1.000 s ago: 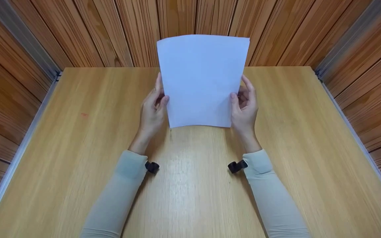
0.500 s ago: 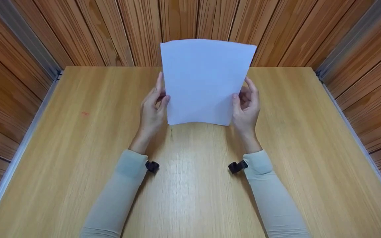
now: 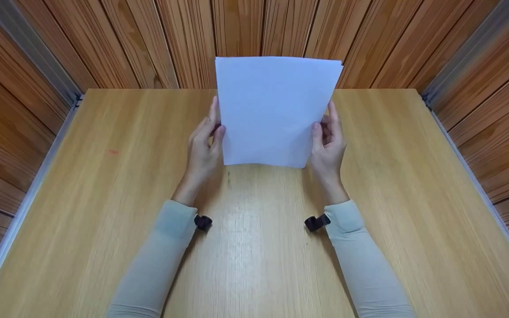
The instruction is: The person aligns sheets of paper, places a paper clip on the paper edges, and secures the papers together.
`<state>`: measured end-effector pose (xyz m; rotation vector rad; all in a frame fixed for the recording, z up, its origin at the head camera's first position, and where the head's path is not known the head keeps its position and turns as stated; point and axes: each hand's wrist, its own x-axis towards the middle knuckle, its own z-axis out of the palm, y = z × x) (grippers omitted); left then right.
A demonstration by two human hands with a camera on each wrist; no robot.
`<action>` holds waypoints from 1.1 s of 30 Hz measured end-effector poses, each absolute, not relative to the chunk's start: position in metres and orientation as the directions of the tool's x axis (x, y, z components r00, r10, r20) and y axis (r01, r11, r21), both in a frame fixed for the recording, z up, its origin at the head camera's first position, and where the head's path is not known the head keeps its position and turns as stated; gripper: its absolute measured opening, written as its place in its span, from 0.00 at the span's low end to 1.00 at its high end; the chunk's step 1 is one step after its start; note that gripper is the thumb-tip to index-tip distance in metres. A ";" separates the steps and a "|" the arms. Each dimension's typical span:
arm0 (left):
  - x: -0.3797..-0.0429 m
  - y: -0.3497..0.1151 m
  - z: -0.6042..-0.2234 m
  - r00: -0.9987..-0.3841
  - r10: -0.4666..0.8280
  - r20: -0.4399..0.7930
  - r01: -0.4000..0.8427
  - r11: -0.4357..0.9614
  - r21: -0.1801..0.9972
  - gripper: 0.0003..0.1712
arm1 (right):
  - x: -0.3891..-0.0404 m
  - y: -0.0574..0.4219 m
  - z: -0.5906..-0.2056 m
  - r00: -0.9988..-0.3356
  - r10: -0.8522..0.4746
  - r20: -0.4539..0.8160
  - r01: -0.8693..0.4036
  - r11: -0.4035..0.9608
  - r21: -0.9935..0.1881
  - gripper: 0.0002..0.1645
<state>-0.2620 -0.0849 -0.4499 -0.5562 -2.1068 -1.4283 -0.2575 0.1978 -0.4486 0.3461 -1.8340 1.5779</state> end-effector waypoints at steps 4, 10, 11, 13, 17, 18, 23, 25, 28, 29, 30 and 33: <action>-0.263 -0.085 -0.450 -0.758 0.038 0.652 0.617 0.367 0.696 0.32 | -0.258 0.197 -0.449 -0.740 0.225 0.634 -0.591 0.232 -0.773 0.35; -0.263 -0.085 -0.448 -0.744 0.023 0.668 0.624 0.380 0.682 0.31 | -0.257 0.196 -0.448 -0.738 0.211 0.641 -0.588 0.265 -0.764 0.36; -0.263 -0.085 -0.447 -0.744 0.019 0.668 0.623 0.381 0.683 0.31 | -0.257 0.196 -0.448 -0.736 0.208 0.644 -0.589 0.272 -0.761 0.36; -0.262 -0.084 -0.446 -0.747 0.017 0.665 0.619 0.381 0.686 0.31 | -0.258 0.196 -0.447 -0.733 0.205 0.649 -0.590 0.283 -0.756 0.36; -0.261 -0.083 -0.445 -0.741 0.028 0.671 0.631 0.369 0.682 0.31 | -0.257 0.196 -0.447 -0.731 0.210 0.649 -0.585 0.297 -0.755 0.36; -0.261 -0.083 -0.445 -0.738 0.030 0.674 0.636 0.365 0.680 0.31 | -0.257 0.195 -0.447 -0.730 0.214 0.649 -0.584 0.299 -0.755 0.35; -0.262 -0.082 -0.446 -0.709 0.021 0.705 0.659 0.377 0.652 0.30 | -0.257 0.196 -0.446 -0.718 0.227 0.658 -0.597 0.286 -0.750 0.34; -0.263 -0.082 -0.446 -0.706 0.016 0.708 0.657 0.387 0.647 0.30 | -0.256 0.196 -0.446 -0.710 0.230 0.666 -0.608 0.276 -0.744 0.34; -0.263 -0.083 -0.447 -0.714 0.003 0.700 0.645 0.392 0.656 0.30 | -0.256 0.195 -0.445 -0.702 0.231 0.673 -0.620 0.265 -0.738 0.33; -0.262 -0.084 -0.447 -0.717 -0.003 0.697 0.640 0.393 0.660 0.30 | -0.256 0.195 -0.446 -0.699 0.231 0.677 -0.625 0.264 -0.735 0.33; -0.262 -0.084 -0.447 -0.719 -0.009 0.695 0.635 0.396 0.663 0.30 | -0.256 0.195 -0.446 -0.695 0.230 0.681 -0.628 0.265 -0.731 0.32; -0.261 -0.084 -0.447 -0.723 -0.017 0.691 0.627 0.407 0.665 0.30 | -0.256 0.196 -0.446 -0.680 0.228 0.697 -0.642 0.273 -0.716 0.32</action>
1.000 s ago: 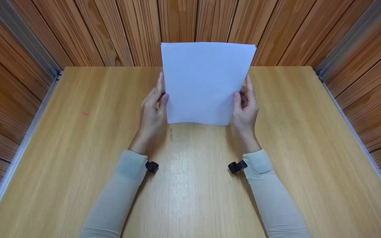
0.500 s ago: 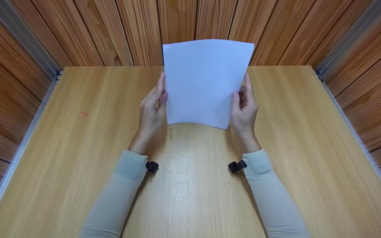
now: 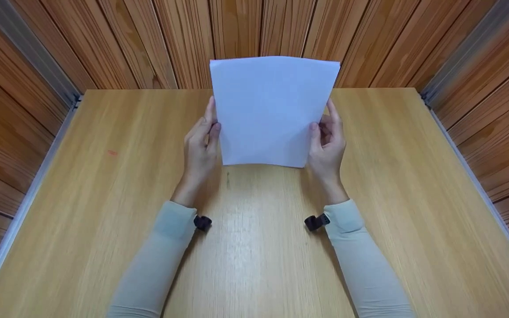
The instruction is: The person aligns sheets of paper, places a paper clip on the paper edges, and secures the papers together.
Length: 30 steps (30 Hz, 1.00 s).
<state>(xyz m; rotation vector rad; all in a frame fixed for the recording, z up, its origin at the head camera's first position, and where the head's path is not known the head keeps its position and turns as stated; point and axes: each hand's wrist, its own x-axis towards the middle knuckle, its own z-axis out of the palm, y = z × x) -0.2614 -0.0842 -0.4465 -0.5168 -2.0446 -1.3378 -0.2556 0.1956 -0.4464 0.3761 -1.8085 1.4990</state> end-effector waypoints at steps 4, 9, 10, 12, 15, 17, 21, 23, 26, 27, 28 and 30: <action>-0.261 -0.085 -0.446 -0.730 -0.006 0.683 0.622 0.408 0.669 0.30 | -0.256 0.196 -0.447 -0.662 0.230 0.714 -0.654 0.288 -0.699 0.31; -0.261 -0.084 -0.447 -0.743 0.007 0.669 0.615 0.403 0.678 0.32 | -0.256 0.197 -0.449 -0.667 0.233 0.708 -0.653 0.275 -0.706 0.32; -0.261 -0.084 -0.448 -0.742 0.011 0.671 0.617 0.403 0.676 0.32 | -0.256 0.198 -0.449 -0.671 0.237 0.703 -0.649 0.270 -0.711 0.32; -0.262 -0.084 -0.448 -0.736 0.025 0.676 0.626 0.404 0.667 0.32 | -0.256 0.198 -0.449 -0.679 0.241 0.694 -0.639 0.272 -0.719 0.32; -0.262 -0.084 -0.448 -0.725 0.043 0.687 0.643 0.400 0.653 0.32 | -0.257 0.199 -0.449 -0.689 0.245 0.682 -0.624 0.280 -0.730 0.32; -0.263 -0.083 -0.448 -0.717 0.049 0.695 0.651 0.404 0.643 0.32 | -0.258 0.199 -0.448 -0.690 0.246 0.680 -0.620 0.283 -0.732 0.33; -0.263 -0.083 -0.448 -0.709 0.061 0.703 0.656 0.423 0.625 0.32 | -0.258 0.198 -0.447 -0.687 0.249 0.683 -0.627 0.272 -0.730 0.33; -0.262 -0.082 -0.448 -0.706 0.066 0.706 0.658 0.431 0.618 0.31 | -0.258 0.197 -0.447 -0.683 0.248 0.687 -0.633 0.267 -0.727 0.33; -0.262 -0.082 -0.448 -0.709 0.070 0.702 0.656 0.432 0.619 0.31 | -0.258 0.197 -0.446 -0.682 0.244 0.689 -0.637 0.266 -0.724 0.33; -0.262 -0.082 -0.448 -0.708 0.069 0.703 0.657 0.429 0.620 0.31 | -0.258 0.197 -0.446 -0.681 0.243 0.691 -0.637 0.267 -0.723 0.33; -0.261 -0.082 -0.448 -0.708 0.067 0.703 0.657 0.426 0.622 0.31 | -0.258 0.197 -0.446 -0.678 0.242 0.694 -0.640 0.271 -0.719 0.33; -0.261 -0.082 -0.448 -0.711 0.055 0.701 0.655 0.417 0.631 0.31 | -0.258 0.197 -0.445 -0.678 0.239 0.695 -0.641 0.269 -0.719 0.33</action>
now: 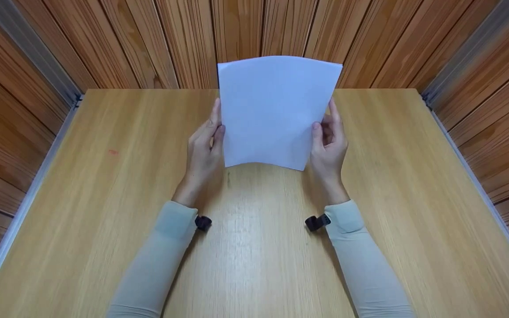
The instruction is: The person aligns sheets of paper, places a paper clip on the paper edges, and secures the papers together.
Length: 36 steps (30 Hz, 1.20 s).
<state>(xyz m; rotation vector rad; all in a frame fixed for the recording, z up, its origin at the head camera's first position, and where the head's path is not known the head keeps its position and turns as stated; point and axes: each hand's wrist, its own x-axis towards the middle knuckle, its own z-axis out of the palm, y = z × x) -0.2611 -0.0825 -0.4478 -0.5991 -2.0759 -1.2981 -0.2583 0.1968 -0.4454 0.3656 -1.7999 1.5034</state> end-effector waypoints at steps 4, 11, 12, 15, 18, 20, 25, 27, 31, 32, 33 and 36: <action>-0.261 -0.083 -0.449 -0.710 0.027 0.703 0.647 0.420 0.637 0.31 | -0.258 0.196 -0.446 -0.685 0.240 0.688 -0.632 0.275 -0.725 0.33; -0.262 -0.083 -0.448 -0.710 0.018 0.704 0.644 0.421 0.639 0.31 | -0.256 0.196 -0.444 -0.686 0.260 0.679 -0.620 0.281 -0.733 0.33; -0.263 -0.083 -0.448 -0.713 0.011 0.701 0.639 0.421 0.643 0.31 | -0.256 0.195 -0.444 -0.683 0.262 0.682 -0.622 0.280 -0.731 0.32; -0.263 -0.084 -0.447 -0.714 -0.012 0.700 0.629 0.428 0.649 0.30 | -0.256 0.195 -0.443 -0.666 0.263 0.698 -0.637 0.286 -0.716 0.32; -0.264 -0.084 -0.448 -0.702 -0.018 0.712 0.634 0.439 0.637 0.30 | -0.256 0.195 -0.442 -0.651 0.259 0.713 -0.654 0.285 -0.701 0.31; -0.264 -0.085 -0.448 -0.693 -0.012 0.721 0.638 0.456 0.620 0.29 | -0.257 0.195 -0.443 -0.639 0.249 0.728 -0.669 0.287 -0.685 0.30; -0.264 -0.085 -0.449 -0.689 0.012 0.725 0.644 0.471 0.603 0.29 | -0.258 0.197 -0.444 -0.628 0.235 0.742 -0.692 0.269 -0.670 0.31; -0.263 -0.085 -0.450 -0.691 0.018 0.723 0.644 0.470 0.604 0.29 | -0.258 0.197 -0.444 -0.630 0.235 0.740 -0.691 0.266 -0.672 0.30; -0.262 -0.085 -0.450 -0.686 0.021 0.728 0.647 0.476 0.596 0.28 | -0.258 0.197 -0.445 -0.644 0.239 0.727 -0.672 0.277 -0.687 0.31; -0.262 -0.085 -0.449 -0.687 0.025 0.726 0.648 0.473 0.597 0.28 | -0.258 0.197 -0.445 -0.647 0.239 0.724 -0.667 0.282 -0.690 0.31; -0.263 -0.085 -0.449 -0.684 0.028 0.729 0.651 0.473 0.593 0.28 | -0.258 0.197 -0.445 -0.653 0.241 0.718 -0.660 0.284 -0.695 0.31; -0.264 -0.084 -0.449 -0.683 0.039 0.730 0.656 0.474 0.588 0.29 | -0.258 0.197 -0.445 -0.662 0.247 0.707 -0.645 0.292 -0.706 0.32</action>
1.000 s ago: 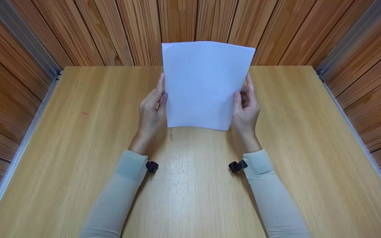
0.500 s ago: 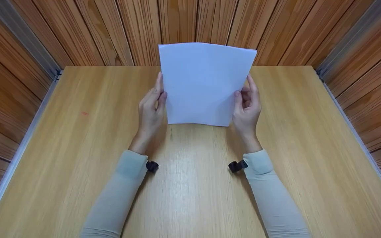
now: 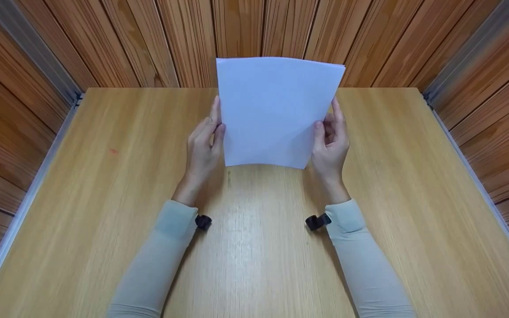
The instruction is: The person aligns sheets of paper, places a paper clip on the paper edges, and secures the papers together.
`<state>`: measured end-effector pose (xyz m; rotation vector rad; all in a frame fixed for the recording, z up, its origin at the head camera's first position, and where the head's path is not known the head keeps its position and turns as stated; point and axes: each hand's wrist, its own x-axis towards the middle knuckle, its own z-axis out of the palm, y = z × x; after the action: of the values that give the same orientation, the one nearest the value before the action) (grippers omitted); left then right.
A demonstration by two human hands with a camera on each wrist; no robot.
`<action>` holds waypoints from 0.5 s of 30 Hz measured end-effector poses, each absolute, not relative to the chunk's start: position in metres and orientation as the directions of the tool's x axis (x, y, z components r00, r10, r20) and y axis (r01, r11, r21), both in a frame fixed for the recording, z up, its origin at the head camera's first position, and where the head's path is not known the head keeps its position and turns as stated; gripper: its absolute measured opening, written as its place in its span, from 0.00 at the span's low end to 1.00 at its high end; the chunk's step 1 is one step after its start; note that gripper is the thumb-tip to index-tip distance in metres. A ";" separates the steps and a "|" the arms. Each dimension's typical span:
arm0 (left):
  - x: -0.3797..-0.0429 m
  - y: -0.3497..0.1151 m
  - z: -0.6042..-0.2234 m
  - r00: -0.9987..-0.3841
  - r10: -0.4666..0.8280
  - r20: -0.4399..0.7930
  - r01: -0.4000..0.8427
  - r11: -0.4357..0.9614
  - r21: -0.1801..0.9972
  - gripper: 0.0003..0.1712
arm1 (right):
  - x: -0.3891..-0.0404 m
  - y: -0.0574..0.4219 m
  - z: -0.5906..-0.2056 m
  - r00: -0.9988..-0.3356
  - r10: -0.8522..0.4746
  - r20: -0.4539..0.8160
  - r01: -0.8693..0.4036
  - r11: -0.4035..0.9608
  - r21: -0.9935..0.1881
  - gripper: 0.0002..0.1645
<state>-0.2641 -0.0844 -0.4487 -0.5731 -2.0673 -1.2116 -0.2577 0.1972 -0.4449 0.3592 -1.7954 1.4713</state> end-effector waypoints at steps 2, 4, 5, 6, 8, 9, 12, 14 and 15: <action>-0.264 -0.084 -0.449 -0.678 0.042 0.734 0.659 0.476 0.582 0.30 | -0.258 0.197 -0.445 -0.667 0.249 0.702 -0.639 0.292 -0.711 0.33; -0.264 -0.085 -0.449 -0.681 0.043 0.731 0.656 0.479 0.583 0.30 | -0.257 0.197 -0.445 -0.674 0.252 0.694 -0.633 0.289 -0.719 0.33; -0.264 -0.085 -0.449 -0.684 0.044 0.728 0.653 0.482 0.584 0.30 | -0.257 0.197 -0.444 -0.678 0.254 0.690 -0.629 0.286 -0.723 0.33; -0.263 -0.085 -0.449 -0.687 0.046 0.725 0.651 0.482 0.586 0.30 | -0.257 0.197 -0.444 -0.682 0.255 0.685 -0.625 0.283 -0.727 0.33; -0.263 -0.085 -0.448 -0.693 0.047 0.720 0.645 0.486 0.590 0.31 | -0.256 0.197 -0.444 -0.687 0.257 0.679 -0.619 0.281 -0.733 0.34; -0.263 -0.085 -0.448 -0.695 0.047 0.718 0.642 0.489 0.590 0.31 | -0.256 0.196 -0.443 -0.690 0.257 0.677 -0.617 0.280 -0.735 0.34; -0.263 -0.085 -0.448 -0.686 0.054 0.726 0.652 0.490 0.579 0.31 | -0.256 0.196 -0.443 -0.695 0.258 0.671 -0.616 0.268 -0.741 0.34; -0.263 -0.085 -0.448 -0.670 0.059 0.740 0.664 0.492 0.563 0.30 | -0.256 0.196 -0.443 -0.694 0.256 0.673 -0.621 0.260 -0.740 0.34; -0.264 -0.085 -0.448 -0.660 0.062 0.749 0.672 0.494 0.551 0.30 | -0.256 0.196 -0.443 -0.694 0.257 0.673 -0.623 0.256 -0.739 0.34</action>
<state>-0.2640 -0.0846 -0.4483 -0.6012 -2.0654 -1.1613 -0.2560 0.1962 -0.4425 0.3352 -1.8001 1.5292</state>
